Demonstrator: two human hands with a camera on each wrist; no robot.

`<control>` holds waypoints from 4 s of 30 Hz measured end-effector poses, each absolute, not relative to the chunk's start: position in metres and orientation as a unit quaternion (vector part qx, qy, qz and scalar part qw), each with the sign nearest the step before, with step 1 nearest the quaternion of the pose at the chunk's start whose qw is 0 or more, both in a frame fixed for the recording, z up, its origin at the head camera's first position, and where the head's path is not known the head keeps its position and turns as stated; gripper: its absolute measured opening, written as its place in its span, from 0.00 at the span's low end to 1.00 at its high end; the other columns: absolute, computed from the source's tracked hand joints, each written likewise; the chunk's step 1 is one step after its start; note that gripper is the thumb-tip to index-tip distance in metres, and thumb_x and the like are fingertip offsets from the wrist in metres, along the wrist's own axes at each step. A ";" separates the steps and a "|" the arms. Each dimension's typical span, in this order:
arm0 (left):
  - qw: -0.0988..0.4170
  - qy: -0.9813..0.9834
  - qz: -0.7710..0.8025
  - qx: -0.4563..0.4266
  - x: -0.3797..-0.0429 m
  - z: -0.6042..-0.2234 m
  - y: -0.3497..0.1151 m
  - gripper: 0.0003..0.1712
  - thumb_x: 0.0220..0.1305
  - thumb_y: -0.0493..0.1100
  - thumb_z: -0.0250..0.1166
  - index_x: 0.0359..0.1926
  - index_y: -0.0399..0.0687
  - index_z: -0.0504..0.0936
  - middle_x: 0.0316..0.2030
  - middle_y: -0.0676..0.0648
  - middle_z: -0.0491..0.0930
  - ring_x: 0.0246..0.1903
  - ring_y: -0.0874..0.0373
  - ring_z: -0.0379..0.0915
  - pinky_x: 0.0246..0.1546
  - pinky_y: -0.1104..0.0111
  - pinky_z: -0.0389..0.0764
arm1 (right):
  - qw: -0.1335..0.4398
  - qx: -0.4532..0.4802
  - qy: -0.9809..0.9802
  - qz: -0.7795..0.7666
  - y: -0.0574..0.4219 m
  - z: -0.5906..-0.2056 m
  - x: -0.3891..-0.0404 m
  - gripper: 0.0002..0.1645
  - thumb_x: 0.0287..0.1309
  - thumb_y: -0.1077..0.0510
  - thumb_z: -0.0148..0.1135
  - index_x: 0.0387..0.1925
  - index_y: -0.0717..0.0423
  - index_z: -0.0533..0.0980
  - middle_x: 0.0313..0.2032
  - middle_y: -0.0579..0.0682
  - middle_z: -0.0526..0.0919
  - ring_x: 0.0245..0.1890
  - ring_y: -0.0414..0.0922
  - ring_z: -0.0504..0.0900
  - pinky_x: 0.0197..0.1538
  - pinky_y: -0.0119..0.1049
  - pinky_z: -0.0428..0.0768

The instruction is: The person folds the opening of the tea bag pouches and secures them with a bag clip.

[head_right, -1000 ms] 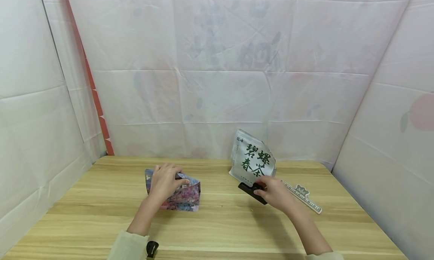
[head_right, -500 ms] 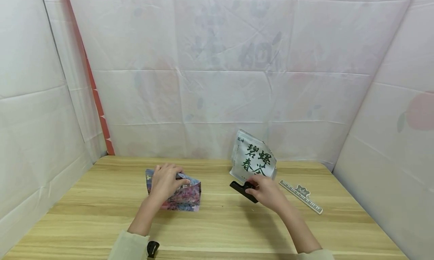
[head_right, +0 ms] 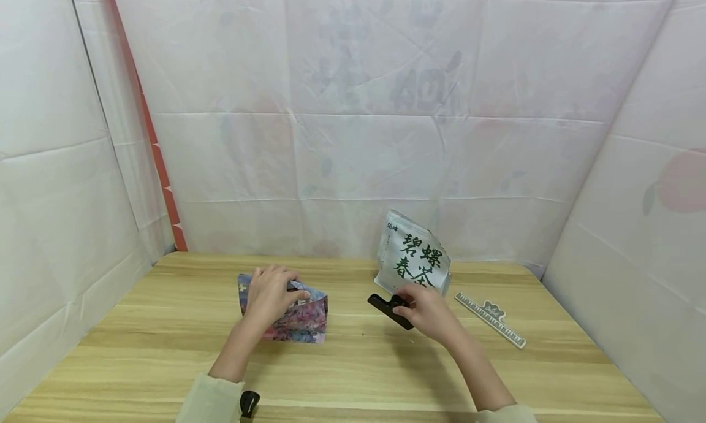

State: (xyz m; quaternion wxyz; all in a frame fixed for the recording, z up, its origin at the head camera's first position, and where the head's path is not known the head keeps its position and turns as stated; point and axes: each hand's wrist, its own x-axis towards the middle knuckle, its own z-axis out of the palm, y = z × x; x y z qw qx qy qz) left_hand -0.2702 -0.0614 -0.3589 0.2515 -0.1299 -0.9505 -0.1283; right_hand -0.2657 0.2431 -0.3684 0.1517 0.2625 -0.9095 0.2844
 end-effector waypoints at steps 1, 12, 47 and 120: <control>0.253 -0.950 -0.128 -0.130 -0.270 -0.359 -0.061 0.17 0.44 0.58 0.71 0.33 0.56 0.84 0.32 0.54 0.78 0.36 0.55 0.71 0.33 0.63 0.60 | 0.153 0.267 -0.907 0.286 0.242 -0.368 -0.266 0.11 0.46 0.66 0.69 0.35 0.63 0.79 0.31 0.48 0.80 0.30 0.43 0.80 0.33 0.32 0.78; 0.251 -0.951 -0.127 -0.130 -0.270 -0.358 -0.062 0.17 0.44 0.58 0.71 0.33 0.56 0.84 0.32 0.54 0.78 0.36 0.54 0.71 0.33 0.63 0.60 | 0.143 0.284 -0.894 0.316 0.230 -0.368 -0.268 0.12 0.46 0.68 0.68 0.35 0.64 0.78 0.32 0.51 0.80 0.31 0.45 0.81 0.33 0.31 0.78; 0.245 -0.952 -0.130 -0.130 -0.271 -0.360 -0.061 0.17 0.44 0.58 0.71 0.33 0.56 0.83 0.33 0.54 0.77 0.37 0.54 0.71 0.33 0.63 0.59 | 0.152 0.295 -0.875 0.352 0.195 -0.366 -0.270 0.15 0.46 0.69 0.68 0.39 0.66 0.77 0.33 0.52 0.81 0.33 0.47 0.80 0.36 0.32 0.78; 0.235 -0.953 -0.133 -0.134 -0.270 -0.358 -0.062 0.15 0.45 0.57 0.71 0.33 0.57 0.83 0.31 0.55 0.76 0.36 0.55 0.69 0.33 0.64 0.60 | 0.259 0.293 -0.803 0.450 0.121 -0.333 -0.256 0.14 0.48 0.73 0.64 0.40 0.71 0.76 0.35 0.60 0.80 0.36 0.53 0.80 0.40 0.42 0.78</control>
